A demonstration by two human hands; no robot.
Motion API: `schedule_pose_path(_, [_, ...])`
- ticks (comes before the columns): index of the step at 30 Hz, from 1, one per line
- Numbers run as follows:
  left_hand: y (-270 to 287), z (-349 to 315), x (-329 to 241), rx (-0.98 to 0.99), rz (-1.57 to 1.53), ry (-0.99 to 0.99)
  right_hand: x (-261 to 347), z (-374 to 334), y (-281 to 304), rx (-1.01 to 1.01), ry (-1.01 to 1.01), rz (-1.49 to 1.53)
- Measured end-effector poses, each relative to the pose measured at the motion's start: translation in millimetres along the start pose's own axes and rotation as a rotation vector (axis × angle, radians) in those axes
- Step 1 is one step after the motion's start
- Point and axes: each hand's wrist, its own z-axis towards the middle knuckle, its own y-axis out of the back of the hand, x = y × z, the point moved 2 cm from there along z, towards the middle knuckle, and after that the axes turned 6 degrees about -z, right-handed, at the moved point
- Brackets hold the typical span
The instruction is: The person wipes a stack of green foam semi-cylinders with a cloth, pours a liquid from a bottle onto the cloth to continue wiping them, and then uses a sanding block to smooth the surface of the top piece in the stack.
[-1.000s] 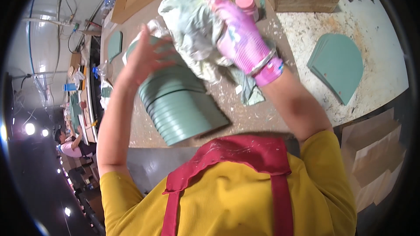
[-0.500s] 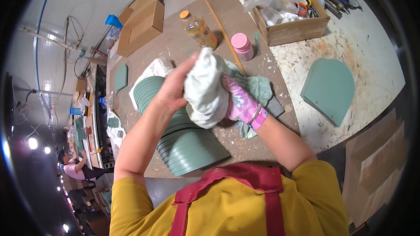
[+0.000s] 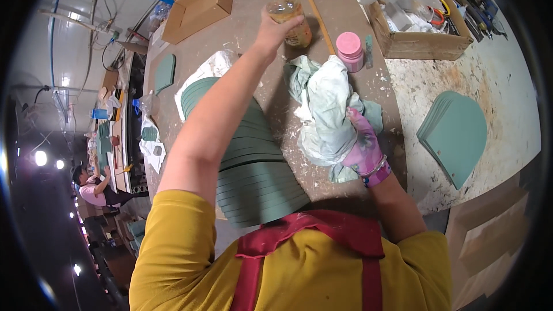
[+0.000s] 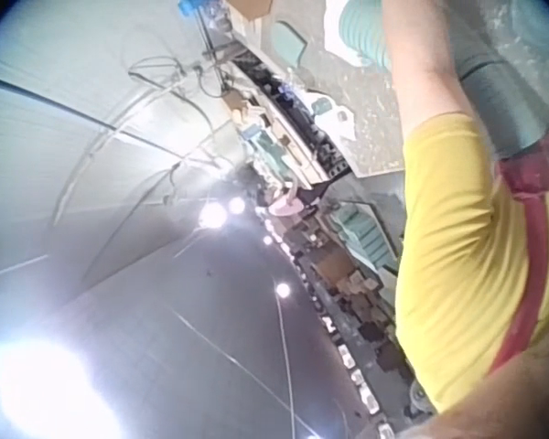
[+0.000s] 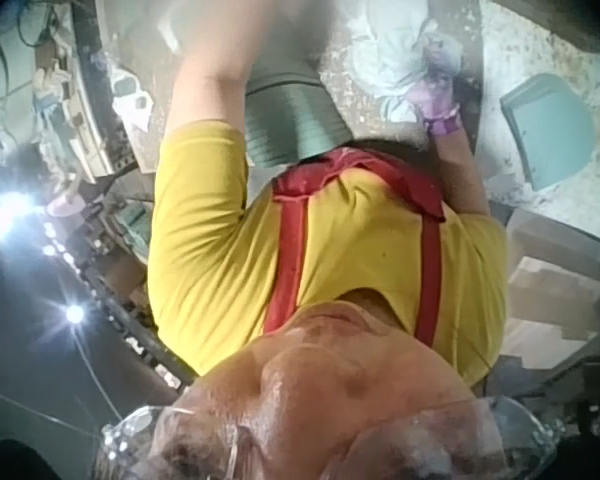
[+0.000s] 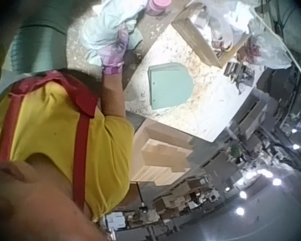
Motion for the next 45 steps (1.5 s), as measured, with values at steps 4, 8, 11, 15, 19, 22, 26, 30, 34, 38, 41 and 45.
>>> schedule_pose_path(4, [2.0, 0.2, -13.9, -0.148, 0.052, -0.039, 8.0, 1.2, -11.0, 0.108, -0.076, 0.031])
schedule_pose_path(8, [32.7, -27.5, -90.0, 0.134, 0.335, -0.334, 31.6, -5.5, -13.8, 0.235, 0.166, -0.443])
schedule_pose_path(11, [31.9, -70.7, -137.2, 0.302, 0.987, -0.712, 37.8, 18.3, -31.8, 0.051, 0.133, -0.342])
schedule_pose_path(15, [30.4, -118.9, -134.3, 0.535, 1.412, -0.710, 12.1, 40.7, -78.8, -0.292, 0.430, -0.585])
schedule_pose_path(19, [37.5, -134.5, -122.8, 0.567, 1.408, -0.744, -2.6, 44.5, -85.6, -0.356, 0.310, -0.510])
schedule_pose_path(22, [40.5, -132.5, -126.9, 0.547, 1.541, -0.799, 0.8, 42.7, -51.2, -0.453, 0.204, -0.436])
schedule_pose_path(26, [48.2, -129.6, -136.1, 0.406, 1.677, -0.866, -4.8, 41.2, -46.2, -0.342, 0.137, -0.341])
schedule_pose_path(30, [36.2, -137.9, -134.9, 0.464, 1.683, -0.897, 1.3, 39.4, -44.3, -0.327, 0.240, -0.401])
schedule_pose_path(34, [20.7, -146.1, -139.5, 0.509, 1.644, -0.892, -6.8, 41.1, -53.1, -0.171, 0.252, -0.376])
schedule_pose_path(38, [26.0, -128.2, -143.4, 0.418, 1.724, -0.827, -13.2, 43.5, -52.6, -0.418, 0.240, -0.356])
schedule_pose_path(41, [31.0, -122.1, -135.3, 0.398, 1.725, -0.819, -8.3, 41.5, -47.8, -0.333, 0.218, -0.318])
schedule_pose_path(45, [31.4, -123.7, -130.9, 0.361, 1.702, -0.798, -11.7, 43.6, -47.3, -0.308, 0.220, -0.406])
